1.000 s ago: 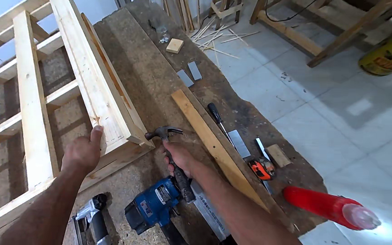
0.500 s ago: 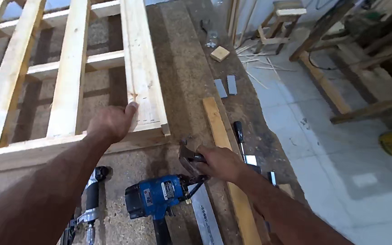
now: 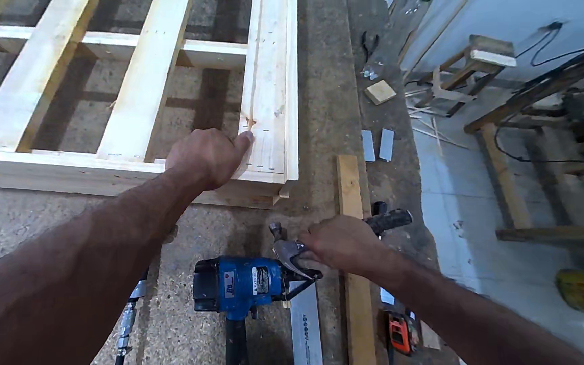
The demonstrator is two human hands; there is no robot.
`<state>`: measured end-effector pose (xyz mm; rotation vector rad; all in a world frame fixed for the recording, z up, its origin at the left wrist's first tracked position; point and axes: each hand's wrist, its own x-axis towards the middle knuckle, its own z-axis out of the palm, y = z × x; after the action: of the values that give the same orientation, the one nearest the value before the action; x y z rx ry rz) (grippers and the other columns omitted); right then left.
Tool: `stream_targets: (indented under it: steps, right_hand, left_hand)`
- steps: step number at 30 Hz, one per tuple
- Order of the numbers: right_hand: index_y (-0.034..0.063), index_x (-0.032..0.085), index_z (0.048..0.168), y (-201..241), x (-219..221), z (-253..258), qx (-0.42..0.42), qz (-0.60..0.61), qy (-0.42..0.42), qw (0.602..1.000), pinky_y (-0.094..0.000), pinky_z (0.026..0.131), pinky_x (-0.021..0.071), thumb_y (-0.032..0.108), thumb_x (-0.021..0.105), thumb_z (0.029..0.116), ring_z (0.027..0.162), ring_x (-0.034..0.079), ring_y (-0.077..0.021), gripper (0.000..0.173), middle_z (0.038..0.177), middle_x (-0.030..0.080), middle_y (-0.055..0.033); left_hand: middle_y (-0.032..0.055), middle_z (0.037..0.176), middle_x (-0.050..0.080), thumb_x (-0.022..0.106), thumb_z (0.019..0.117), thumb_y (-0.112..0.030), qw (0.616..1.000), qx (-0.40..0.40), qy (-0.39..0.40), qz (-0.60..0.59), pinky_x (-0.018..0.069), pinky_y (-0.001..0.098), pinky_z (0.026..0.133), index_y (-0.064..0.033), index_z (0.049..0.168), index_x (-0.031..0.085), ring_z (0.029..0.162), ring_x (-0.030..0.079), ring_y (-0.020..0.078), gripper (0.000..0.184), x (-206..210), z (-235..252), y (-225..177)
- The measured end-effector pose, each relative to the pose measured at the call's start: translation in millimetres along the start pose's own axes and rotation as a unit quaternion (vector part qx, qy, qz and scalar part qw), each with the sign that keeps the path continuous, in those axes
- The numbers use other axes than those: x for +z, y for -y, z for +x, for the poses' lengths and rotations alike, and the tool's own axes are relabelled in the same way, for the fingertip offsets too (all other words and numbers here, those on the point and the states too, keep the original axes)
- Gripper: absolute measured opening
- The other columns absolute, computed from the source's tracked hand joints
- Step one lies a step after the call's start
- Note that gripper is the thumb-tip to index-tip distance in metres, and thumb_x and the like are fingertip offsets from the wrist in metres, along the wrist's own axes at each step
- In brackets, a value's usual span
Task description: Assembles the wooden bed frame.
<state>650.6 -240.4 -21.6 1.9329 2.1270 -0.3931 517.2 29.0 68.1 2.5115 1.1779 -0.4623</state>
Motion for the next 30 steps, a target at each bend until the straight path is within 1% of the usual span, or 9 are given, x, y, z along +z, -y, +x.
stream_targets:
  steps: [2, 5, 9, 12, 21, 25, 27, 28, 30]
  right_hand:
    - [0.0169, 0.066, 0.104, -5, -4, -2, 0.015, 0.01, 0.023, 1.0, -0.0475, 0.064, 0.0579, 0.047, 0.06, 0.1011, 0.075, 0.07, -0.0265, 0.031, 0.083, 0.067, -0.0046]
    - [0.0182, 0.066, 0.097, -16, -6, 2, 0.031, -0.018, -0.022, 0.999, -0.0449, 0.055, 0.0559, 0.052, 0.061, 0.0987, 0.067, 0.068, -0.0241, 0.034, 0.077, 0.065, -0.0022]
    - [0.0187, 0.066, 0.101, -4, -14, 0, 0.015, -0.003, 0.007, 1.0, -0.0438, 0.058, 0.0567, 0.052, 0.059, 0.1001, 0.071, 0.068, -0.0234, 0.034, 0.08, 0.065, -0.0021]
    - [0.0204, 0.068, 0.098, -7, -15, 4, 0.043, 0.009, -0.036, 0.998, -0.046, 0.054, 0.0553, 0.052, 0.064, 0.0971, 0.067, 0.069, -0.0244, 0.032, 0.078, 0.067, -0.0016]
    - [0.0207, 0.068, 0.099, 5, -5, 6, 0.099, 0.018, -0.051, 0.994, -0.0473, 0.054, 0.0549, 0.051, 0.064, 0.0967, 0.066, 0.068, -0.0258, 0.03, 0.077, 0.067, -0.0026]
    - [0.0213, 0.068, 0.106, 29, -9, -15, 0.168, 0.143, -0.063, 0.973, -0.0447, 0.06, 0.0561, 0.061, 0.059, 0.097, 0.074, 0.068, -0.0208, 0.041, 0.088, 0.067, -0.0006]
    - [0.0181, 0.07, 0.109, 45, -9, -34, 0.23, 0.344, -0.115, 0.903, -0.0399, 0.066, 0.0578, 0.049, 0.063, 0.0975, 0.076, 0.066, -0.0151, 0.034, 0.09, 0.067, 0.0014]
    - [0.0159, 0.07, 0.109, 53, -5, -39, 0.267, 0.47, -0.17, 0.824, -0.036, 0.061, 0.0583, 0.041, 0.062, 0.0978, 0.067, 0.065, -0.0131, 0.028, 0.082, 0.068, 0.0011]
    - [0.0051, 0.066, 0.114, 73, 3, -37, 0.278, 0.692, -0.308, 0.591, -0.0344, 0.05, 0.0578, 0.032, 0.047, 0.105, 0.05, 0.061, -0.0171, 0.034, 0.067, 0.063, -0.0069]
  left_hand:
    - [0.018, 0.093, 0.07, 0.007, 0.0963, -0.079, 1.0, -0.001, 0.0, -0.001, 0.0509, 0.0667, 0.07, -0.0137, 0.093, 0.069, 0.094, 0.069, 0.0398, 0.09, 0, 0, 0]
    - [0.0189, 0.092, 0.069, 0.007, 0.0963, -0.079, 1.0, 0.002, -0.001, -0.002, 0.0506, 0.067, 0.07, -0.0125, 0.093, 0.068, 0.094, 0.069, 0.04, 0.091, 0, -1, 0]
    - [0.0182, 0.093, 0.069, 0.007, 0.0972, -0.078, 1.0, 0.008, -0.007, 0.002, 0.0506, 0.0672, 0.071, -0.0126, 0.093, 0.069, 0.095, 0.069, 0.0397, 0.09, -1, 0, -1]
    - [0.019, 0.094, 0.069, 0.007, 0.0969, -0.078, 1.0, 0.007, -0.004, 0.004, 0.0503, 0.0676, 0.071, -0.0122, 0.094, 0.069, 0.095, 0.069, 0.0405, 0.09, 0, -1, 1]
    - [0.0206, 0.096, 0.069, 0.005, 0.096, -0.079, 1.0, 0.006, -0.008, 0.008, 0.0499, 0.0688, 0.071, -0.0109, 0.093, 0.068, 0.097, 0.068, 0.0424, 0.093, 1, -1, 0]
    - [0.0213, 0.095, 0.07, 0.007, 0.0968, -0.078, 1.0, 0.008, -0.014, 0.003, 0.0494, 0.0698, 0.073, -0.0104, 0.093, 0.069, 0.097, 0.068, 0.0432, 0.092, -1, -2, -1]
    - [0.0209, 0.093, 0.069, 0.007, 0.0962, -0.079, 1.0, 0.005, -0.013, 0.001, 0.0495, 0.069, 0.071, -0.0109, 0.092, 0.069, 0.095, 0.068, 0.0429, 0.092, -1, -2, -1]
    - [0.0207, 0.092, 0.069, 0.007, 0.0957, -0.08, 1.0, 0.003, -0.014, -0.002, 0.0494, 0.0686, 0.07, -0.0112, 0.091, 0.068, 0.094, 0.068, 0.0427, 0.092, 0, -2, -1]
    - [0.0205, 0.093, 0.069, 0.008, 0.0956, -0.08, 1.0, -0.002, -0.015, -0.003, 0.0493, 0.0686, 0.07, -0.0119, 0.092, 0.069, 0.095, 0.068, 0.0422, 0.091, 0, -3, -1]
